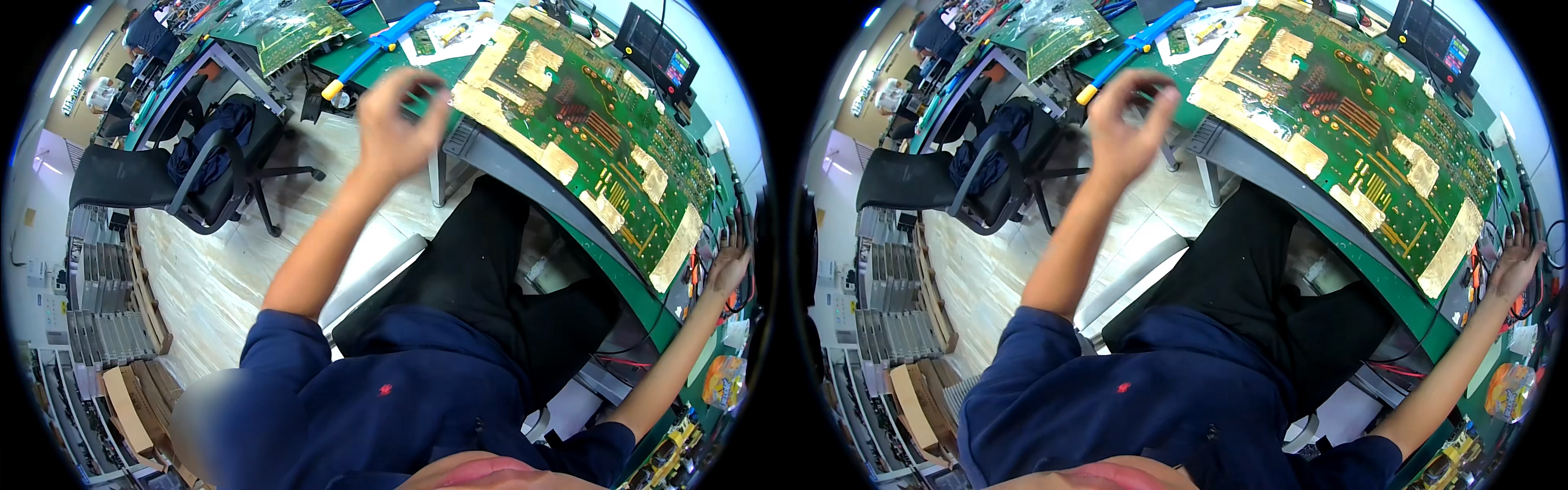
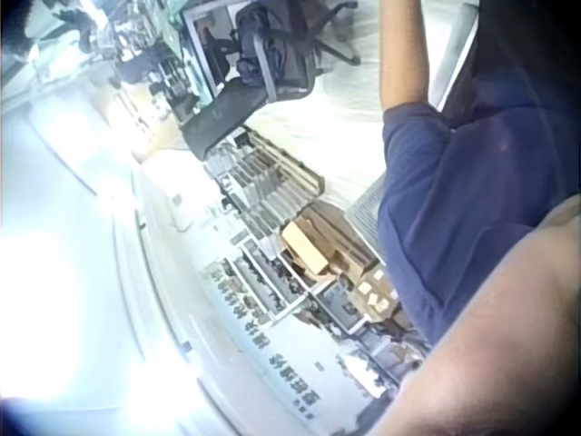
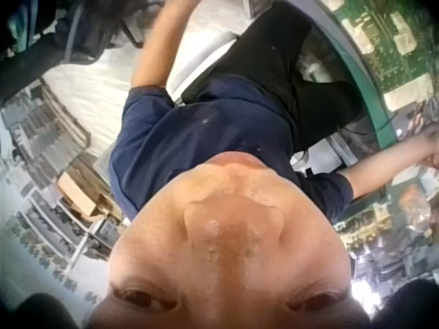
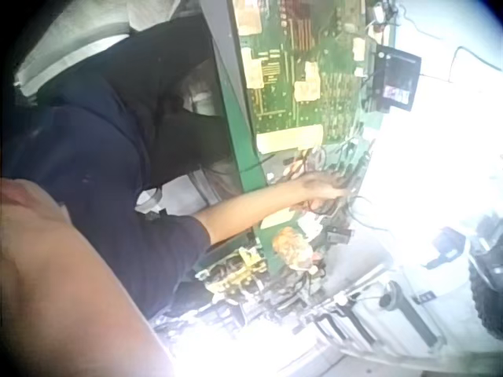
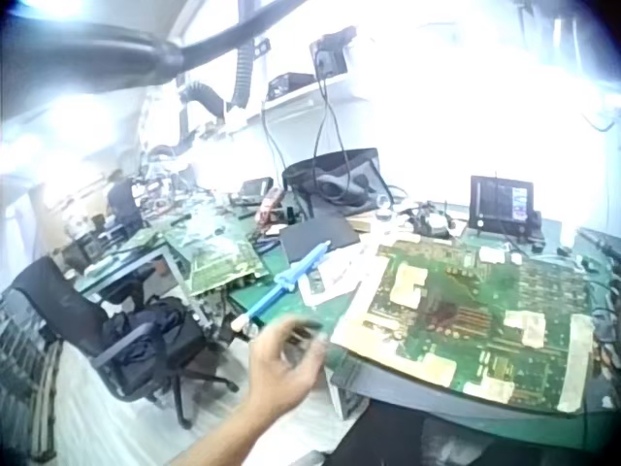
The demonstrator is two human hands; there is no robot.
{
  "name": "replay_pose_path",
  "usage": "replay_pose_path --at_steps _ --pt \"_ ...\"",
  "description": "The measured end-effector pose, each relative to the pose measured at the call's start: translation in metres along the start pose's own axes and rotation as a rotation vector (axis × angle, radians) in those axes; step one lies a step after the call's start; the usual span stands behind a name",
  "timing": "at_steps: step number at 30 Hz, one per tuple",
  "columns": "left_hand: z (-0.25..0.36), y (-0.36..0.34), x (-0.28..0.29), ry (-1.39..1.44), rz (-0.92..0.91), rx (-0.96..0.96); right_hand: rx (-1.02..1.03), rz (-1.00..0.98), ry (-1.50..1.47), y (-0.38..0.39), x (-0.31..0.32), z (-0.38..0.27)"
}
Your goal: The person uses a soldering iron and a desoldering pump to work on a large green circuit board. They clean solder points, apply heat to components with a soldering iron, and use a multimeter probe on the board surface.
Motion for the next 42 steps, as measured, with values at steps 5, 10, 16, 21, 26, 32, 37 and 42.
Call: replay_pose_path --at_steps 5,10,16,21,26,32,37,42 --pt "-0.097 -0.051 -0.019 -0.547 -0.004 -0.096 -0.014 -0.075 -0.046 -0.009 -0.008 0.010" --pt "-0.132 -0.073 -0.050 -0.796 -0.483 0.113 -0.031 -0.127 -0.059 0.013 -0.018 0.001" --pt "-0.155 -0.074 -0.048 -0.598 -0.327 0.149 -0.018 -0.077 -0.035 0.022 -0.030 -0.011" --pt "-0.125 -0.074 -0.002 -0.222 -0.177 0.202 0.094 -0.003 -0.095 0.031 -0.041 -0.027" --pt "-0.015 -0.023 0.043 0.623 -0.171 0.714 0.188 -0.024 -0.138 0.032 -0.035 -0.073" --pt "0.049 0.037 0.050 0.951 -0.388 0.650 0.253 -0.125 -0.223 0.098 -0.049 -0.102" --pt "0.113 0.063 0.023 1.228 -0.353 0.683 0.350 -0.267 -0.267 0.155 -0.051 -0.096" --pt "0.151 0.065 0.012 1.558 -0.280 0.899 0.389 -0.257 -0.301 0.214 -0.061 -0.078"
Point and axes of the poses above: each hand's wrist, its own y-axis away from the middle knuckle, its own x-axis out of the back of the hand, z = x × y, the point moved 1 cm from there along -y, towards the middle knuckle, and after that the axes turned 9 degrees about z, right-handed, at the moved point
